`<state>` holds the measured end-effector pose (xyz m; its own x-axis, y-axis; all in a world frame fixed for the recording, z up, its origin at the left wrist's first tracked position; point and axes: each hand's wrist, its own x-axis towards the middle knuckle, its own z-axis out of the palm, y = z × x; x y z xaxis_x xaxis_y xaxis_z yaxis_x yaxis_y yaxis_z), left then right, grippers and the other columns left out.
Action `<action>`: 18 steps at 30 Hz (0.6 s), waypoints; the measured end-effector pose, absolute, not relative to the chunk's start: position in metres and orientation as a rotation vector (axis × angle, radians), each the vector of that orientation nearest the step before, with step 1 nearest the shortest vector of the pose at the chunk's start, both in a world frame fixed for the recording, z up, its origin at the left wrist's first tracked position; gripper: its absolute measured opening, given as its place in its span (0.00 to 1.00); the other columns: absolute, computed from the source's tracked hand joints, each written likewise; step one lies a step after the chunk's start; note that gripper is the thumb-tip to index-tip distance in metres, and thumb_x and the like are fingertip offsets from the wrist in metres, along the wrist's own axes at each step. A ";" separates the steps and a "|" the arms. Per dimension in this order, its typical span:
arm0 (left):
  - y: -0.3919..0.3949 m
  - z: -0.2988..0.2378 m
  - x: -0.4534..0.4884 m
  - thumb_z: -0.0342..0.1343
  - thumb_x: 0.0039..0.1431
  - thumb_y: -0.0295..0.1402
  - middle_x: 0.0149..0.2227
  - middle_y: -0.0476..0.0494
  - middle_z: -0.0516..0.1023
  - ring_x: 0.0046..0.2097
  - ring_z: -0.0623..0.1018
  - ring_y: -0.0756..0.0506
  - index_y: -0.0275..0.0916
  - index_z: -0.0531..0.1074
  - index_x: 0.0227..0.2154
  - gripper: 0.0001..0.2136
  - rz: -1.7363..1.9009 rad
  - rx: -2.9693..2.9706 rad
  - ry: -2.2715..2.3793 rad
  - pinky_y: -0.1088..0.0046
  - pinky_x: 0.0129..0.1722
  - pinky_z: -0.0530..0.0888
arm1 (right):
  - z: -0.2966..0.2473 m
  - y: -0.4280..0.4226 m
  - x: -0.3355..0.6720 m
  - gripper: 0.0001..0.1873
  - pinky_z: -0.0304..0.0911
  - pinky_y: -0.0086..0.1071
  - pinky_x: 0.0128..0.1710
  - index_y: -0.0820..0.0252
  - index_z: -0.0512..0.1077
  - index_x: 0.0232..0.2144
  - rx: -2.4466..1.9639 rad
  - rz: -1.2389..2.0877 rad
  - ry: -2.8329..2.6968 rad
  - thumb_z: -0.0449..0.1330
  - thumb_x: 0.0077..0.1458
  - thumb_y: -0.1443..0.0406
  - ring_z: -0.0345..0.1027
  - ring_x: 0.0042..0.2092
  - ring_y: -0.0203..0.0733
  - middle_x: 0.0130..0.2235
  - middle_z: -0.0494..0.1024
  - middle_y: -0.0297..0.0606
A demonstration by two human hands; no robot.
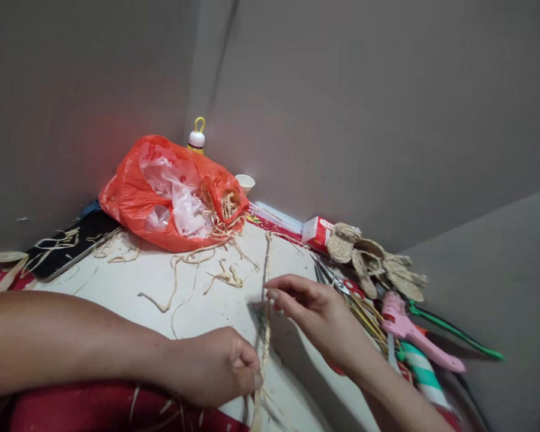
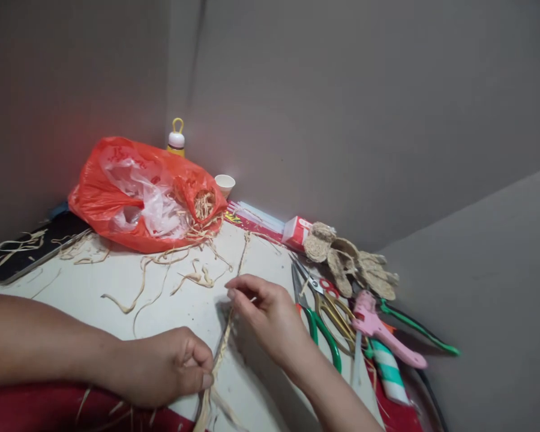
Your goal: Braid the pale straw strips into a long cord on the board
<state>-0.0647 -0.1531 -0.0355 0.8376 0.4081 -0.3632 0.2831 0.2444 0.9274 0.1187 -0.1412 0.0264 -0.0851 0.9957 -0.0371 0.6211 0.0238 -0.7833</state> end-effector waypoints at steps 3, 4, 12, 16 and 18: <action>-0.155 -0.039 -0.064 0.50 0.54 0.34 0.14 0.58 0.52 0.17 0.51 0.55 0.39 0.60 0.19 0.11 0.080 1.361 0.646 0.77 0.15 0.48 | 0.008 -0.118 0.096 0.08 0.64 0.30 0.32 0.61 0.75 0.32 -1.509 0.885 -1.927 0.56 0.53 0.65 0.69 0.31 0.40 0.31 0.78 0.38; -0.156 -0.040 -0.063 0.50 0.53 0.33 0.14 0.58 0.51 0.17 0.51 0.56 0.39 0.60 0.19 0.10 0.073 1.361 0.667 0.77 0.15 0.48 | 0.003 -0.112 0.089 0.08 0.64 0.30 0.33 0.61 0.75 0.32 -1.455 0.853 -2.022 0.56 0.53 0.67 0.70 0.33 0.40 0.32 0.78 0.38; -0.156 -0.030 -0.064 0.51 0.51 0.27 0.13 0.59 0.55 0.16 0.54 0.56 0.39 0.61 0.20 0.08 0.033 1.271 0.689 0.79 0.16 0.51 | -0.009 -0.069 0.049 0.09 0.57 0.31 0.33 0.59 0.73 0.35 -1.555 0.359 -2.527 0.53 0.56 0.69 0.69 0.34 0.42 0.34 0.77 0.41; -0.154 -0.025 -0.064 0.50 0.51 0.28 0.14 0.58 0.56 0.16 0.55 0.56 0.39 0.61 0.18 0.09 -0.008 1.230 0.756 0.78 0.15 0.52 | -0.011 -0.055 0.043 0.08 0.51 0.30 0.27 0.59 0.71 0.28 -1.562 0.389 -2.549 0.52 0.54 0.71 0.65 0.28 0.40 0.27 0.75 0.38; -0.154 -0.029 -0.065 0.51 0.50 0.30 0.14 0.57 0.56 0.17 0.56 0.55 0.39 0.62 0.19 0.08 0.025 1.265 0.739 0.78 0.15 0.52 | -0.009 -0.054 0.044 0.08 0.49 0.29 0.26 0.59 0.68 0.25 -1.516 0.444 -2.552 0.52 0.53 0.71 0.62 0.26 0.37 0.24 0.72 0.35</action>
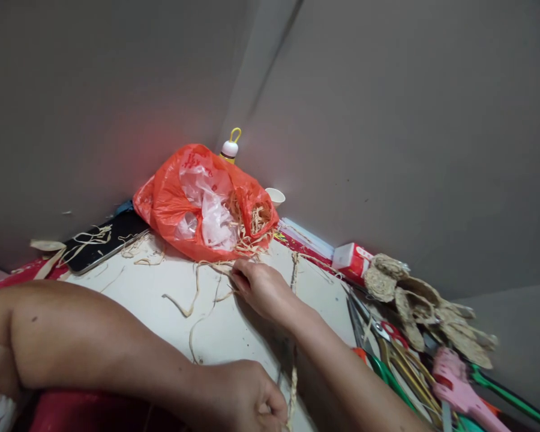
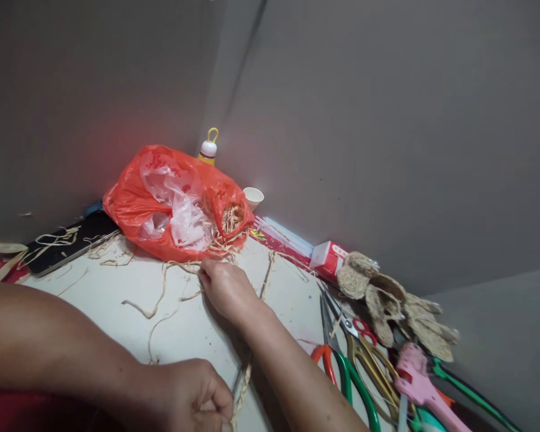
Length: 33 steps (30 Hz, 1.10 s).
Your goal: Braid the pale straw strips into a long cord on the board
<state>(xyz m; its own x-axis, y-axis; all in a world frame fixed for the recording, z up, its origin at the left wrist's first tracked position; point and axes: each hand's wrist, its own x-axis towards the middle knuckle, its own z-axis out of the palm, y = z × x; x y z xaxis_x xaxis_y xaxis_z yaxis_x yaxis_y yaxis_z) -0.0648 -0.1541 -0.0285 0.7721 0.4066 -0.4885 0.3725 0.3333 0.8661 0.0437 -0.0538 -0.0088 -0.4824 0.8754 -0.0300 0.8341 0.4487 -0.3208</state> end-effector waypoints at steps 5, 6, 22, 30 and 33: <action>-0.155 -0.036 -0.066 0.52 0.50 0.32 0.14 0.57 0.56 0.17 0.56 0.55 0.39 0.62 0.19 0.08 0.035 1.260 0.694 0.78 0.15 0.52 | 0.008 -0.065 0.060 0.08 0.55 0.28 0.29 0.59 0.63 0.26 -1.415 0.579 -2.452 0.49 0.57 0.69 0.61 0.28 0.36 0.26 0.69 0.33; -0.155 -0.037 -0.065 0.52 0.50 0.32 0.14 0.57 0.56 0.17 0.56 0.55 0.39 0.62 0.19 0.08 0.035 1.262 0.697 0.78 0.15 0.52 | 0.011 -0.068 0.066 0.08 0.56 0.28 0.29 0.59 0.63 0.27 -1.401 0.641 -2.398 0.49 0.58 0.68 0.61 0.29 0.35 0.27 0.68 0.33; -0.157 -0.044 -0.061 0.51 0.47 0.32 0.12 0.57 0.54 0.15 0.55 0.55 0.40 0.61 0.17 0.07 0.055 1.279 0.722 0.79 0.12 0.50 | 0.007 -0.088 0.115 0.12 0.57 0.22 0.20 0.61 0.73 0.36 -1.224 1.547 -1.167 0.66 0.50 0.62 0.61 0.22 0.28 0.32 0.76 0.35; -0.155 -0.044 -0.063 0.51 0.48 0.32 0.14 0.57 0.55 0.17 0.56 0.55 0.39 0.62 0.19 0.07 0.073 1.324 0.634 0.80 0.14 0.53 | -0.001 -0.081 0.077 0.18 0.65 0.32 0.31 0.56 0.69 0.50 -1.389 0.685 -2.037 0.55 0.57 0.65 0.68 0.28 0.37 0.32 0.77 0.38; -0.155 -0.051 -0.063 0.52 0.50 0.32 0.17 0.56 0.57 0.20 0.57 0.55 0.38 0.63 0.20 0.07 0.160 1.378 0.564 0.80 0.17 0.55 | -0.001 -0.082 0.048 0.14 0.65 0.34 0.42 0.56 0.71 0.46 -0.983 0.600 -2.338 0.54 0.58 0.69 0.70 0.42 0.42 0.43 0.77 0.42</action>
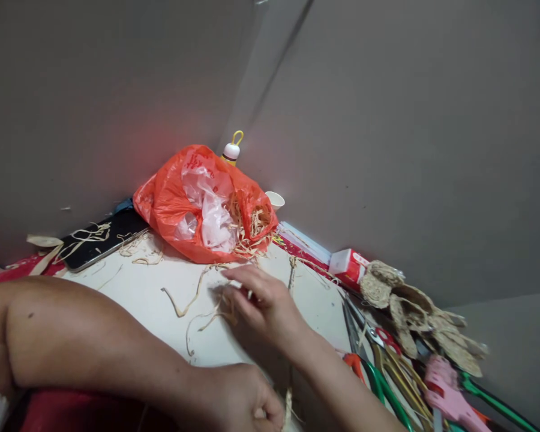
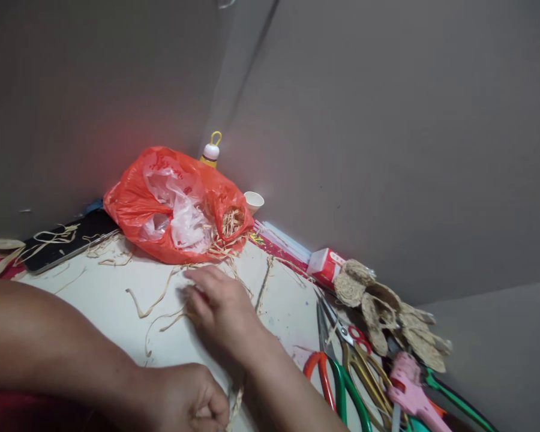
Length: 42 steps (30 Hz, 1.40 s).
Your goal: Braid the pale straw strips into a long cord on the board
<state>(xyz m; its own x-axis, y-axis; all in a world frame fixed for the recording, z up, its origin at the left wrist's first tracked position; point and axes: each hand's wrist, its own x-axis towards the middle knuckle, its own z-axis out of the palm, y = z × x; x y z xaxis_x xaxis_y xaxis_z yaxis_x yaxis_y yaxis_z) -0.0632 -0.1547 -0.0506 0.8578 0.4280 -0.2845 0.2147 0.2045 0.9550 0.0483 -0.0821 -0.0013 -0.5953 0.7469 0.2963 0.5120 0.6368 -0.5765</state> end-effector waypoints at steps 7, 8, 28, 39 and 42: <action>-0.157 -0.054 -0.061 0.54 0.51 0.33 0.17 0.56 0.56 0.22 0.56 0.55 0.38 0.60 0.18 0.11 0.204 1.310 0.568 0.77 0.20 0.52 | -0.003 -0.088 -0.008 0.17 0.59 0.34 0.31 0.62 0.72 0.32 -0.913 0.404 -2.883 0.59 0.54 0.52 0.66 0.34 0.44 0.32 0.74 0.40; -0.157 -0.052 -0.062 0.54 0.52 0.33 0.17 0.56 0.55 0.22 0.55 0.55 0.38 0.59 0.17 0.13 0.204 1.299 0.554 0.77 0.20 0.52 | -0.005 -0.086 -0.012 0.14 0.58 0.34 0.32 0.61 0.71 0.31 -0.938 0.361 -2.887 0.59 0.56 0.55 0.65 0.33 0.43 0.31 0.74 0.40; -0.155 -0.040 -0.067 0.49 0.56 0.37 0.15 0.57 0.52 0.18 0.52 0.55 0.39 0.61 0.22 0.10 0.123 1.348 0.609 0.76 0.16 0.49 | 0.023 -0.168 0.112 0.13 0.43 0.25 0.19 0.60 0.75 0.24 -1.553 1.151 -1.259 0.68 0.45 0.56 0.44 0.21 0.29 0.18 0.58 0.27; -0.154 -0.029 -0.067 0.51 0.56 0.42 0.17 0.57 0.54 0.20 0.52 0.55 0.38 0.61 0.24 0.13 0.087 1.140 0.571 0.77 0.17 0.48 | 0.003 -0.237 0.100 0.13 0.54 0.25 0.24 0.62 0.71 0.20 -1.657 1.209 -1.117 0.63 0.49 0.59 0.56 0.25 0.33 0.23 0.65 0.31; -0.156 -0.029 -0.066 0.51 0.57 0.42 0.18 0.57 0.53 0.21 0.51 0.55 0.37 0.61 0.24 0.14 0.095 1.100 0.559 0.77 0.18 0.47 | -0.006 -0.243 0.094 0.15 0.53 0.25 0.25 0.62 0.69 0.21 -1.708 1.228 -0.984 0.63 0.50 0.57 0.56 0.25 0.33 0.22 0.65 0.30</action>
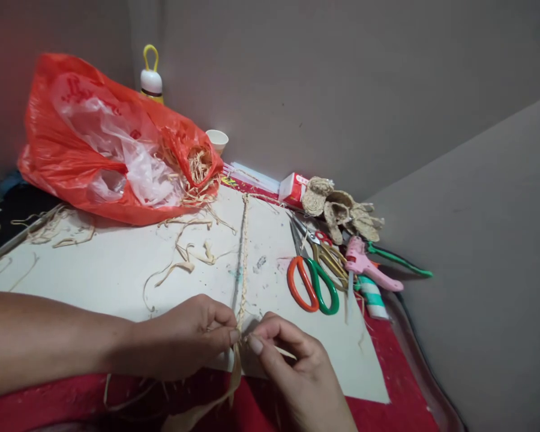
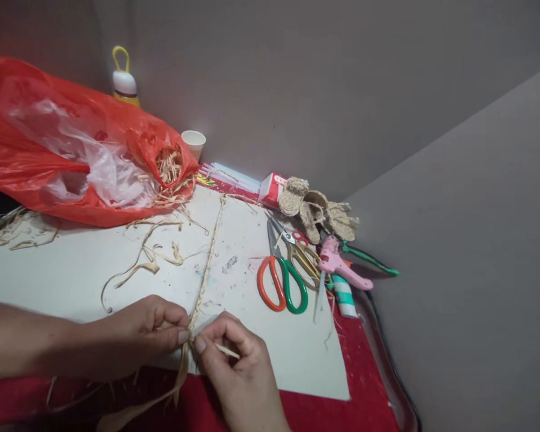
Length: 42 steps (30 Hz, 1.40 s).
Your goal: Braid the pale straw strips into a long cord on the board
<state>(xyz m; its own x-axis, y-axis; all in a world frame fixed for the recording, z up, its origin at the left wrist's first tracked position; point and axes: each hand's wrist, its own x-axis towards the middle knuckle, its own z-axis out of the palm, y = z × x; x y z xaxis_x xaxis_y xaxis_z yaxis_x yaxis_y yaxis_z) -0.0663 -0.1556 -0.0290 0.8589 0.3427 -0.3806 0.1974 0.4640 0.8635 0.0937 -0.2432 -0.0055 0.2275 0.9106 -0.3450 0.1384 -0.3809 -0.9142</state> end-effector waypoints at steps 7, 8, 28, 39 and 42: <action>-0.158 -0.038 -0.067 0.51 0.57 0.44 0.18 0.57 0.54 0.20 0.52 0.55 0.38 0.62 0.25 0.14 0.078 1.075 0.614 0.78 0.18 0.48 | -0.013 -0.245 0.088 0.14 0.55 0.26 0.27 0.60 0.69 0.21 -1.726 1.028 -1.021 0.62 0.51 0.58 0.58 0.27 0.35 0.24 0.65 0.31; -0.158 -0.039 -0.067 0.52 0.57 0.44 0.18 0.58 0.54 0.20 0.52 0.55 0.38 0.62 0.25 0.15 0.083 1.077 0.618 0.78 0.18 0.48 | -0.014 -0.246 0.089 0.14 0.56 0.26 0.27 0.60 0.69 0.21 -1.729 1.006 -1.035 0.62 0.52 0.58 0.59 0.27 0.35 0.24 0.65 0.31; -0.159 -0.033 -0.065 0.51 0.57 0.41 0.20 0.57 0.55 0.22 0.53 0.55 0.38 0.59 0.24 0.13 0.061 1.099 0.659 0.79 0.19 0.51 | -0.029 -0.249 0.095 0.07 0.59 0.25 0.24 0.61 0.71 0.28 -1.462 0.435 -1.719 0.57 0.56 0.74 0.63 0.25 0.32 0.25 0.66 0.34; -0.159 -0.033 -0.065 0.50 0.58 0.42 0.19 0.56 0.53 0.22 0.51 0.55 0.39 0.56 0.22 0.15 0.040 1.096 0.655 0.78 0.19 0.49 | -0.021 -0.250 0.103 0.05 0.63 0.30 0.34 0.56 0.68 0.38 -1.581 0.754 -1.648 0.58 0.57 0.68 0.68 0.35 0.38 0.33 0.73 0.35; -0.159 -0.030 -0.065 0.50 0.58 0.40 0.20 0.55 0.55 0.22 0.52 0.55 0.39 0.57 0.23 0.14 0.031 1.139 0.666 0.78 0.19 0.50 | -0.013 -0.246 0.101 0.08 0.62 0.29 0.32 0.57 0.69 0.37 -1.655 1.233 -1.373 0.55 0.60 0.60 0.66 0.32 0.37 0.31 0.72 0.34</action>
